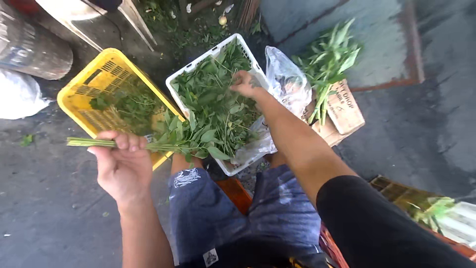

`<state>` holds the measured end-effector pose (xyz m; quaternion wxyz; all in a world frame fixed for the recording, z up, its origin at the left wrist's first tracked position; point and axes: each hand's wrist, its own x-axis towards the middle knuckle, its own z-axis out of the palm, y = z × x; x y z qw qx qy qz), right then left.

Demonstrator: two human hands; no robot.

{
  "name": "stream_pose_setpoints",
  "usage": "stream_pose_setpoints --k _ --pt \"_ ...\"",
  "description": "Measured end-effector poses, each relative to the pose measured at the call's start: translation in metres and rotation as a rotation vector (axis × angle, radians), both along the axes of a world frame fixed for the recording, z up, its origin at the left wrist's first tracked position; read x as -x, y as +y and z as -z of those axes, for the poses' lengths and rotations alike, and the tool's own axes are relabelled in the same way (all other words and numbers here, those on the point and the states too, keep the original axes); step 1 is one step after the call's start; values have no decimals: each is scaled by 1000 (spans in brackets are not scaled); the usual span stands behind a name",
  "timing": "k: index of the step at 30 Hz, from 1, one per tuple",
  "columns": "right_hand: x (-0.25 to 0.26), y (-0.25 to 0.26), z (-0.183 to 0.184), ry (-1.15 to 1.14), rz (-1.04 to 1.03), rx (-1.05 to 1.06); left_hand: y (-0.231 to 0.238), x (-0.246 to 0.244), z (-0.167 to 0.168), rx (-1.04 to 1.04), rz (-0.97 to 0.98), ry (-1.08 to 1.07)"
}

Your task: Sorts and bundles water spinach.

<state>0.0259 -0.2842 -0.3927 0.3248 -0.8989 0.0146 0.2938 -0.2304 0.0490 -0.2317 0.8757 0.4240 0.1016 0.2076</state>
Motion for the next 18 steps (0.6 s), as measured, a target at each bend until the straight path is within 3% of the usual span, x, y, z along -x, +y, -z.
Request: stream_pose_setpoints --k 3,8,16,18 --pt "8 1 -9 -73 109 -23 -3 9 3 0 2 -24" --pt "1 14 9 -162 195 -25 7 22 5 31 -23 -89" --pt "-60 56 29 -203 -142 213 25 17 15 -29 -56 6" --pt "-57 61 27 -274 -124 259 24 6 17 -66 -63 22"
